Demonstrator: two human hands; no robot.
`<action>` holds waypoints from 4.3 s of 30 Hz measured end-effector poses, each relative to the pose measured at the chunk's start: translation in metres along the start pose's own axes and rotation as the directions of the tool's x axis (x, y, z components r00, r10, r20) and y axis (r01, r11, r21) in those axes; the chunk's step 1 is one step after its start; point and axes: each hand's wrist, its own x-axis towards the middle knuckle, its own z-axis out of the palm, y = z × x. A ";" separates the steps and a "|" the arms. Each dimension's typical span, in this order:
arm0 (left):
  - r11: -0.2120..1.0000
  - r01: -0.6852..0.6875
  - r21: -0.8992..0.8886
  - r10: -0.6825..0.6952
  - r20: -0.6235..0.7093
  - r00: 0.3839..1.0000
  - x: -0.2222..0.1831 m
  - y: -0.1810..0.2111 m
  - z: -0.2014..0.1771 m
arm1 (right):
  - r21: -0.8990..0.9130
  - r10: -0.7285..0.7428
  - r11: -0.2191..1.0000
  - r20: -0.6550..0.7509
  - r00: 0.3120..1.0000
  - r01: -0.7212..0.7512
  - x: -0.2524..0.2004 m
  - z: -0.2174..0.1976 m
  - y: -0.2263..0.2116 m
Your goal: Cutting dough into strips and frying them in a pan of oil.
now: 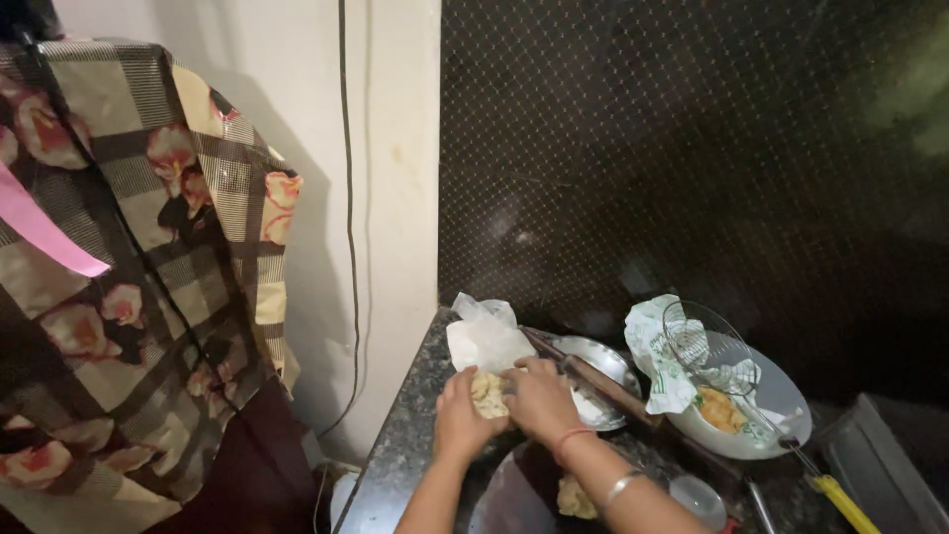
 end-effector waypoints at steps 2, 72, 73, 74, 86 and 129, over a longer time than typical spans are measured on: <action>0.999 -0.045 -0.002 0.045 -0.044 0.998 0.003 -0.013 0.009 | -0.048 0.017 0.999 0.018 1.000 -0.017 0.005 0.003 -0.008; 0.992 -0.124 -0.010 0.123 -0.067 0.990 -0.022 -0.004 0.002 | 0.014 0.027 0.999 0.249 0.968 -0.031 0.049 0.043 0.037; 0.992 -0.122 -0.012 0.121 -0.065 0.991 -0.024 0.001 -0.002 | 0.013 0.029 0.999 0.251 0.968 -0.033 0.049 0.039 0.037; 0.995 -0.090 -0.031 0.088 -0.043 0.995 -0.025 0.006 -0.006 | 0.030 0.011 0.999 0.276 0.961 -0.020 0.049 0.035 0.037; 0.999 -0.031 -0.022 0.030 -0.022 0.999 -0.024 0.008 -0.005 | -0.349 0.127 0.935 0.477 0.870 0.056 0.037 0.009 -0.019; 0.907 0.186 -0.378 -0.088 0.261 0.961 -0.122 0.052 0.067 | 0.342 0.386 0.863 0.028 0.922 -0.372 -0.149 -0.020 0.062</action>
